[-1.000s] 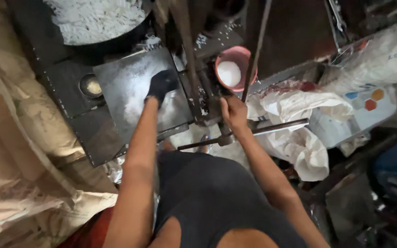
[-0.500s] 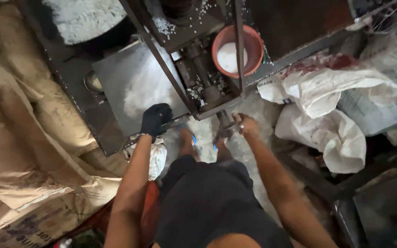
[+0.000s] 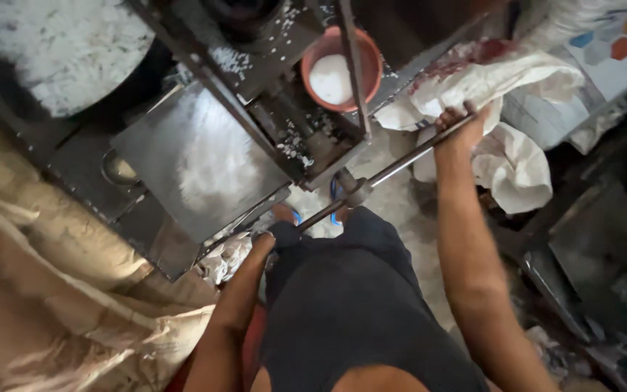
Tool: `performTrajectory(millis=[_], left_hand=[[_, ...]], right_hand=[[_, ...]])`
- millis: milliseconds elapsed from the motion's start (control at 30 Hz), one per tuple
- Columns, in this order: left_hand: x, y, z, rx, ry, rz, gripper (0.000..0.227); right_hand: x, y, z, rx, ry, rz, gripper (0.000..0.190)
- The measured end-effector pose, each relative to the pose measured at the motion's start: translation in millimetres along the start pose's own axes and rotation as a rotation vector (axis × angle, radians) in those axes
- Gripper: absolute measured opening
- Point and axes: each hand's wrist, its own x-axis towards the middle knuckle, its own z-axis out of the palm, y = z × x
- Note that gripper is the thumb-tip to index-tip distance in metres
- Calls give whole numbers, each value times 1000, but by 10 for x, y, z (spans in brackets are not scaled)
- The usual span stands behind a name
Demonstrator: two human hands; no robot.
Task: The person operates a manual machine by repeatedly placing a metal block into a slot and turning a crank handle. The person wears a glove on the left hand and uses both hands to manipulate the block and crank.
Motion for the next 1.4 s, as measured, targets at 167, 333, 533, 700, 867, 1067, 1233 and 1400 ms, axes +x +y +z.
performTrajectory(millis=[167, 333, 533, 700, 867, 1067, 1233, 1400], left_hand=[[-302, -37, 151, 37, -84, -240, 47], [-395, 75, 169, -70, -106, -331, 51], [-423, 263, 54, -255, 36, -356, 57], [-686, 479, -472, -545, 686, 50, 53], [-494, 1047, -1348, -1039, 1106, 18, 47], [-75, 1704, -1720, -1489, 1504, -19, 26], [32, 1686, -1741, -1302, 1668, -62, 20], [28, 1690, -1776, -1247, 1717, -134, 23]], right_hand=[[369, -122, 224, -383, 312, 265, 55], [428, 67, 392, -359, 667, 190, 36], [370, 76, 616, -1122, 804, -1, 75], [263, -105, 633, -1185, 313, -153, 74], [183, -256, 475, -1419, -204, -666, 67], [406, -1468, 1266, -808, -266, -996, 38], [815, -3317, 2587, -507, -401, -1641, 40], [1137, -3804, 3706, -936, -634, -1843, 24]])
